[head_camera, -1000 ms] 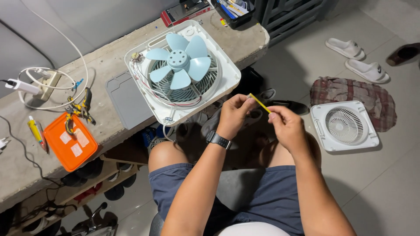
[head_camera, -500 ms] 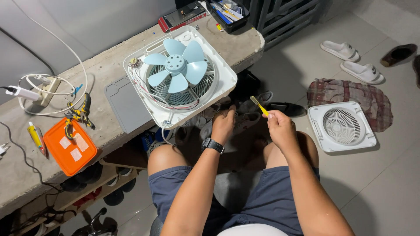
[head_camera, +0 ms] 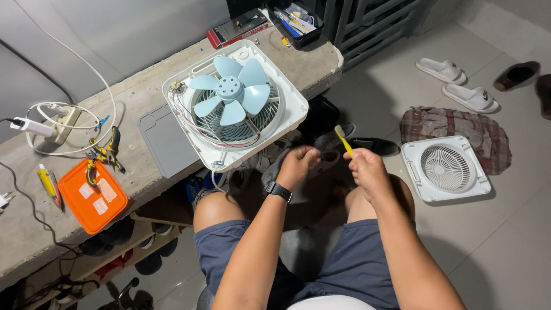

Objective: Disassembling a portable fan and cleaning the internal blades and housing using a small brush.

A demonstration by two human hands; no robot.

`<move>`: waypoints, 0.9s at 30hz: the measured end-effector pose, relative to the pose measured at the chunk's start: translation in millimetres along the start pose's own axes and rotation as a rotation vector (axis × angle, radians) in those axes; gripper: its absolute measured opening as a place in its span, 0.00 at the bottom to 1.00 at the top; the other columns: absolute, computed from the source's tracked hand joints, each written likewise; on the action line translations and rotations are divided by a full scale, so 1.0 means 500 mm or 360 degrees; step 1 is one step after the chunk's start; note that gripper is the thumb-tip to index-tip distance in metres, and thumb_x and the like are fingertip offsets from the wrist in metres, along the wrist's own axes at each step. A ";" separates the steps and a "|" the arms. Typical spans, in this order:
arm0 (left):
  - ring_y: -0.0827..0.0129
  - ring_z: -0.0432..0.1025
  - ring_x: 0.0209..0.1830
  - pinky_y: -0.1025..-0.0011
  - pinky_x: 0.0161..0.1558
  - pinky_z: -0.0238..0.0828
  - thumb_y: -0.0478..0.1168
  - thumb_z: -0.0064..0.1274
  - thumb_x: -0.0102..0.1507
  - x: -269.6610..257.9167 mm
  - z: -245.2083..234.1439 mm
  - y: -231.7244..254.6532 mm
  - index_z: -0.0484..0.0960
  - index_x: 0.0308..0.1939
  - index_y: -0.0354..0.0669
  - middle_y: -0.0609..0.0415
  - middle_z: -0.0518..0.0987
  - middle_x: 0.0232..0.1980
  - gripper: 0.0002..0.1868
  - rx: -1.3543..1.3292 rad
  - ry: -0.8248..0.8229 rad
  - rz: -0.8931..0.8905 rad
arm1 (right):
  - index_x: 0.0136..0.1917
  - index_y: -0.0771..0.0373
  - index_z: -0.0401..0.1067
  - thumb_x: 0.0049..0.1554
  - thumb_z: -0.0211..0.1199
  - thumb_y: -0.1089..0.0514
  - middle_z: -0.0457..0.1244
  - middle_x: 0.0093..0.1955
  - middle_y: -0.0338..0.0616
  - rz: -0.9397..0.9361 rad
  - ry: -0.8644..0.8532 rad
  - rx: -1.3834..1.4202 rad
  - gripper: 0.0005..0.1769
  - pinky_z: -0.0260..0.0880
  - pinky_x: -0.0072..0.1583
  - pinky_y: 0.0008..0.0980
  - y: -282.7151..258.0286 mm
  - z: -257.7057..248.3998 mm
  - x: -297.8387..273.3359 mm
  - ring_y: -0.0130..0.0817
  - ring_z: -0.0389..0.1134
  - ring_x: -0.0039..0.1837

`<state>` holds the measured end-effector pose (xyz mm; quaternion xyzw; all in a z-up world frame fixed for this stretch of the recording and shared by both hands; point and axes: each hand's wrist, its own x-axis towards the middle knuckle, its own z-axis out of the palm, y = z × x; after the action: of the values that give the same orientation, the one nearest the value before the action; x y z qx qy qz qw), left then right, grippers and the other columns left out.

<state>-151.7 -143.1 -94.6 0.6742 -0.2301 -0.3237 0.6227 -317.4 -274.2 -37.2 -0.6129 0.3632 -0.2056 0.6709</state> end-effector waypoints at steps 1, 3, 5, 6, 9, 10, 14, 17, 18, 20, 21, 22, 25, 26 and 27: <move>0.76 0.79 0.36 0.76 0.43 0.81 0.44 0.55 0.76 0.026 0.000 -0.060 0.89 0.53 0.43 0.50 0.90 0.40 0.11 0.0003 0.0000 0.0010 | 0.60 0.68 0.76 0.71 0.49 0.58 0.49 0.31 0.25 -0.0010 0.0000 0.0003 0.17 0.45 0.25 0.11 -0.004 0.001 0.003 0.08 0.45 0.26; 0.57 0.83 0.55 0.60 0.57 0.82 0.37 0.60 0.68 0.077 -0.001 -0.178 0.91 0.51 0.57 0.54 0.88 0.48 0.11 0.0672 0.0051 0.0018 | 0.61 0.65 0.80 0.70 0.51 0.59 0.58 0.33 0.36 -0.0080 0.0154 -0.0174 0.17 0.52 0.29 0.14 -0.013 0.001 0.006 0.14 0.51 0.28; 0.58 0.83 0.56 0.60 0.59 0.82 0.37 0.61 0.66 0.044 -0.011 -0.153 0.90 0.55 0.57 0.55 0.89 0.49 0.15 0.0766 0.0085 0.0038 | 0.64 0.67 0.80 0.70 0.52 0.62 0.62 0.37 0.41 -0.0155 0.0148 -0.0209 0.18 0.58 0.31 0.16 0.007 -0.004 0.067 0.15 0.54 0.30; 0.59 0.83 0.58 0.61 0.60 0.82 0.37 0.62 0.64 0.032 -0.013 -0.139 0.88 0.60 0.58 0.56 0.90 0.50 0.20 0.0858 0.0119 0.0052 | 0.67 0.69 0.79 0.69 0.52 0.65 0.66 0.42 0.46 -0.0224 0.0141 -0.0248 0.19 0.65 0.33 0.19 0.015 -0.008 0.099 0.17 0.58 0.32; 0.61 0.85 0.54 0.63 0.56 0.85 0.47 0.63 0.67 -0.024 0.000 -0.069 0.90 0.55 0.57 0.56 0.91 0.48 0.13 0.0934 0.0211 0.0035 | 0.66 0.64 0.81 0.67 0.57 0.64 0.73 0.45 0.55 -0.0453 0.0255 -0.0413 0.18 0.74 0.34 0.29 -0.033 -0.029 0.225 0.28 0.69 0.32; 0.61 0.85 0.54 0.63 0.56 0.85 0.47 0.63 0.67 -0.010 0.000 -0.093 0.90 0.55 0.57 0.56 0.91 0.48 0.13 0.0939 0.0201 0.0063 | 0.66 0.64 0.81 0.67 0.57 0.64 0.73 0.45 0.55 -0.0473 0.0276 -0.0405 0.18 0.74 0.34 0.29 -0.069 -0.026 0.240 0.28 0.69 0.32; 0.54 0.78 0.67 0.53 0.69 0.75 0.51 0.57 0.71 0.014 0.025 -0.066 0.87 0.62 0.56 0.50 0.87 0.59 0.17 0.0581 0.0038 -0.0035 | 0.68 0.65 0.78 0.69 0.53 0.63 0.66 0.40 0.46 -0.0506 0.0347 -0.0041 0.19 0.71 0.31 0.25 -0.191 -0.001 0.307 0.25 0.65 0.30; 0.43 0.66 0.79 0.41 0.77 0.57 0.64 0.41 0.76 -0.014 0.078 0.005 0.79 0.75 0.46 0.37 0.79 0.72 0.34 -0.0040 -0.0270 -0.0076 | 0.65 0.64 0.77 0.66 0.56 0.62 0.62 0.35 0.44 -0.0379 0.0202 0.0274 0.16 0.71 0.31 0.23 -0.188 0.039 0.351 0.27 0.64 0.29; 0.39 0.57 0.85 0.36 0.81 0.45 0.73 0.25 0.78 -0.023 0.097 0.021 0.75 0.80 0.44 0.35 0.73 0.79 0.45 -0.0435 -0.0434 -0.0130 | 0.59 0.61 0.78 0.63 0.60 0.62 0.60 0.29 0.43 -0.0246 0.0099 0.0399 0.12 0.70 0.30 0.23 -0.174 0.056 0.366 0.30 0.64 0.27; 0.43 0.60 0.84 0.41 0.83 0.47 0.76 0.17 0.76 -0.012 0.140 -0.052 0.78 0.78 0.44 0.36 0.75 0.77 0.50 -0.0588 -0.0559 -0.0322 | 0.58 0.62 0.79 0.63 0.59 0.62 0.66 0.32 0.45 -0.0189 0.0333 0.0123 0.12 0.73 0.31 0.26 -0.085 0.015 0.449 0.30 0.68 0.28; 0.46 0.62 0.83 0.47 0.85 0.48 0.79 0.09 0.74 0.008 0.160 -0.081 0.81 0.76 0.43 0.37 0.77 0.75 0.57 -0.0727 -0.0692 -0.0477 | 0.58 0.63 0.80 0.64 0.58 0.62 0.72 0.36 0.47 -0.0171 0.0565 -0.0146 0.13 0.75 0.31 0.29 -0.051 -0.006 0.500 0.30 0.72 0.29; 0.46 0.62 0.83 0.47 0.85 0.48 0.79 0.09 0.74 0.026 0.157 -0.119 0.81 0.76 0.43 0.37 0.77 0.75 0.57 -0.0727 -0.0696 -0.0481 | 0.58 0.63 0.80 0.64 0.58 0.62 0.72 0.36 0.47 -0.0168 0.0570 -0.0147 0.13 0.75 0.31 0.29 -0.100 -0.001 0.466 0.30 0.72 0.29; 0.63 0.45 0.91 0.65 0.87 0.35 0.75 0.06 0.69 0.044 0.160 -0.236 0.61 0.84 0.42 0.46 0.55 0.89 0.56 0.0440 -0.0812 -0.0757 | 0.64 0.65 0.78 0.69 0.61 0.56 0.66 0.36 0.41 -0.0305 0.0272 0.0599 0.16 0.61 0.34 0.21 -0.164 -0.004 0.400 0.22 0.62 0.30; 0.61 0.43 0.92 0.63 0.88 0.32 0.74 0.17 0.69 0.048 0.156 -0.262 0.58 0.86 0.47 0.51 0.51 0.91 0.51 0.0447 -0.0598 -0.0755 | 0.60 0.63 0.79 0.66 0.65 0.55 0.69 0.38 0.45 -0.0202 0.0107 0.0553 0.13 0.69 0.37 0.25 -0.145 -0.005 0.416 0.29 0.67 0.34; 0.59 0.41 0.92 0.61 0.89 0.29 0.73 0.27 0.70 0.049 0.151 -0.288 0.54 0.88 0.52 0.55 0.47 0.92 0.48 0.0454 -0.0382 -0.0751 | 0.55 0.61 0.79 0.63 0.70 0.54 0.72 0.40 0.48 -0.0096 -0.0058 0.0510 0.11 0.78 0.41 0.29 -0.126 -0.005 0.429 0.36 0.73 0.37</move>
<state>-202.9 -195.4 -241.8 0.7466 -0.1824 -0.5012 0.3976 -168.8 -440.7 -26.3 -0.5123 0.2948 -0.2698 0.7602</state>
